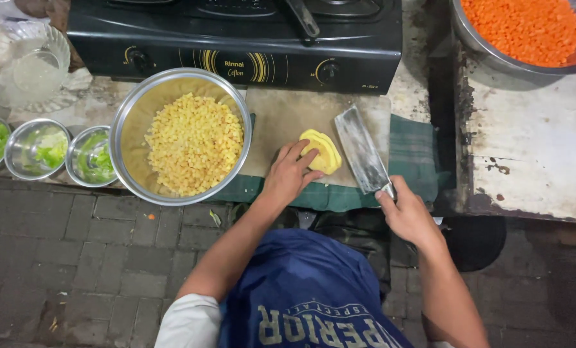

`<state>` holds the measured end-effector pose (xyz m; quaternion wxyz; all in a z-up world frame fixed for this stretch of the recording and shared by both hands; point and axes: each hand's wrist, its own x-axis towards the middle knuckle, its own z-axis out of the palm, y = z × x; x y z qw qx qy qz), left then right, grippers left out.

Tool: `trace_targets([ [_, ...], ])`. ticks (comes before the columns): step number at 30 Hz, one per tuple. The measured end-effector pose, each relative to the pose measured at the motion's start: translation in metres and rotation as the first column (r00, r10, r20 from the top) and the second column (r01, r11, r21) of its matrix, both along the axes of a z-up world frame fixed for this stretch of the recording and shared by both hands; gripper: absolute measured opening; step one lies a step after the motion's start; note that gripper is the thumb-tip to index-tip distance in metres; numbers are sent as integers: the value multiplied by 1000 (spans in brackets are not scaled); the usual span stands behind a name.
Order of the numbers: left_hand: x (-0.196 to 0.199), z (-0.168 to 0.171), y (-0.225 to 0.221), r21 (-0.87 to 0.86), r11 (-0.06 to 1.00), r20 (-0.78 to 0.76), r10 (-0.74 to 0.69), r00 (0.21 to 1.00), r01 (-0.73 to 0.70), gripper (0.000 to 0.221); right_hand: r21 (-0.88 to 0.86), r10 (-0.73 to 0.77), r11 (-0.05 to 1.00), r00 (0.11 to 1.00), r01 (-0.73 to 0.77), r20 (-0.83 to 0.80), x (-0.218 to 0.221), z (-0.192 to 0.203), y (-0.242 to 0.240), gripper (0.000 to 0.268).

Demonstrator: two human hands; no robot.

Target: Dicing yellow vegetable slices into small cubes on a cutting board using a cleaver

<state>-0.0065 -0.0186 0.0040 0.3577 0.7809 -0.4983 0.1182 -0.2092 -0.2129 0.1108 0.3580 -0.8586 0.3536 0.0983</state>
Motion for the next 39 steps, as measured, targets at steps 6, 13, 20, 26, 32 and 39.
trace_targets([
  [6, -12, 22, -13, 86, 996, -105, 38, 994, -29, 69, -29, 93, 995, 993, -95, -76, 9, 9, 3, 34],
  [13, -16, 29, -26, 211, 971, -302, 177, 937, -116, 87, 14, 157, 987, 961, -158, -226, 21, 49, 17, 34],
  [20, -4, 20, -30, 210, 971, -378, 186, 907, -112, 88, 33, 220, 975, 927, -221, -305, 21, 55, 21, 33],
  [26, 0, 0, -24, 86, 990, -356, 137, 924, -114, 92, 50, 245, 969, 905, -243, -347, 12, 59, 30, 34],
  [32, -9, 11, -8, -124, 992, -240, 4, 971, -35, 85, 35, 244, 969, 917, -246, -317, 5, 55, 33, 32],
  [39, 19, 0, -3, -147, 954, -82, -276, 958, 263, 45, -3, 242, 968, 934, -251, -264, 0, 42, 31, 35],
])
